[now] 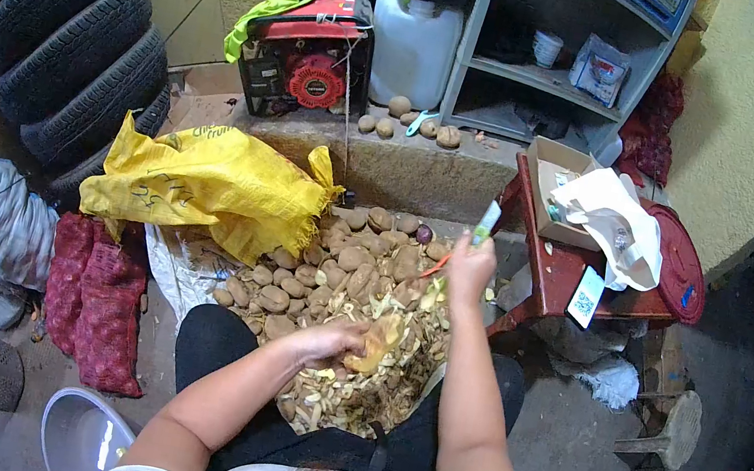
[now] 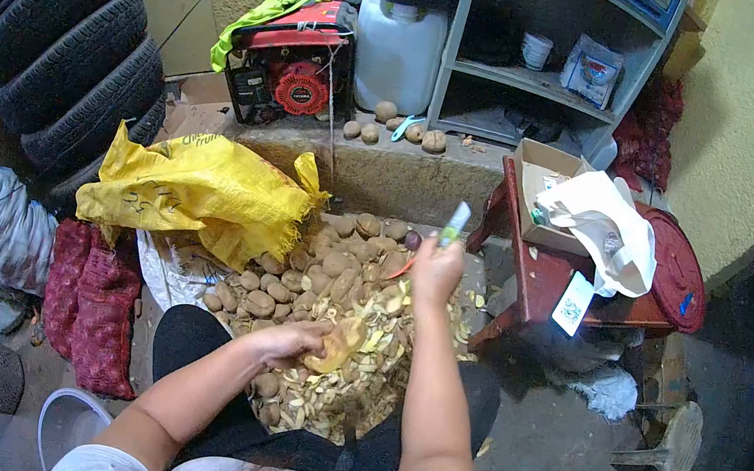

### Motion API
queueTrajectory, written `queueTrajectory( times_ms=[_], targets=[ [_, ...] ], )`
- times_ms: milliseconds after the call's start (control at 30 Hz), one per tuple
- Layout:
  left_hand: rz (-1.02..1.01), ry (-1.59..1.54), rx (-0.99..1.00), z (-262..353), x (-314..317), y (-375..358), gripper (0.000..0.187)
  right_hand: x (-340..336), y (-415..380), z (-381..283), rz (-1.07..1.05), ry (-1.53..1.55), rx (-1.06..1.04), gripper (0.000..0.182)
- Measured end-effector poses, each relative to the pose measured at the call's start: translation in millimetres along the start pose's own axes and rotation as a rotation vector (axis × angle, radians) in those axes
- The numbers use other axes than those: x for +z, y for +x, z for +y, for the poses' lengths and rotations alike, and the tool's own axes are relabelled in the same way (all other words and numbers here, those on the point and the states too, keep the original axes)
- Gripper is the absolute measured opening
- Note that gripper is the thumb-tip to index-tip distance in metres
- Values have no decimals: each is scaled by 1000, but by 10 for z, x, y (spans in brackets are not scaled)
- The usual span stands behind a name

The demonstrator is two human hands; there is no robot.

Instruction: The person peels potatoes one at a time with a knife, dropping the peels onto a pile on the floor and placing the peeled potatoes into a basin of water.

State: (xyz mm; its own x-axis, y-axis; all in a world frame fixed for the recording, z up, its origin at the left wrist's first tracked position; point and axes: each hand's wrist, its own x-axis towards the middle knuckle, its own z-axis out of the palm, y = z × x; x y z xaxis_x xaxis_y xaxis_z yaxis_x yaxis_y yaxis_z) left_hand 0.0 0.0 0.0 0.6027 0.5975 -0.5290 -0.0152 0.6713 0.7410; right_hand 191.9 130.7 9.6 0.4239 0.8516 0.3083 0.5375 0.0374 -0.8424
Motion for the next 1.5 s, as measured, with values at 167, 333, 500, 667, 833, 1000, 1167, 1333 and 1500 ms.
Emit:
queueTrajectory(
  times_ms=[167,333,500,667,833,1000,1167,1333,1500],
  targets=[
    [119,-113,52,24,-156,-74,50,82,-29,142,-96,-123,38,26],
    [184,-198,98,43,-70,-47,43,71,-90,13,-127,178,89,27],
    [117,-209,79,-66,-170,134,45,182,-250,-29,-194,378,30,25],
    [95,-204,88,-46,-102,117,50,110,-311,-180,-265,271,-2,23],
    [-76,-190,100,10,-188,86,50,181,-210,-20,-279,153,28,27],
    [-71,-137,106,-44,-189,-31,53,55,31,165,-194,147,163,29],
    [59,-176,71,19,-211,-51,59,39,-33,111,-269,200,68,27],
    [123,-106,10,-50,-281,72,56,6,-337,-241,-408,382,-92,27],
    [204,-34,0,40,-76,-3,45,29,-208,-190,-193,159,-134,25]
  ],
)
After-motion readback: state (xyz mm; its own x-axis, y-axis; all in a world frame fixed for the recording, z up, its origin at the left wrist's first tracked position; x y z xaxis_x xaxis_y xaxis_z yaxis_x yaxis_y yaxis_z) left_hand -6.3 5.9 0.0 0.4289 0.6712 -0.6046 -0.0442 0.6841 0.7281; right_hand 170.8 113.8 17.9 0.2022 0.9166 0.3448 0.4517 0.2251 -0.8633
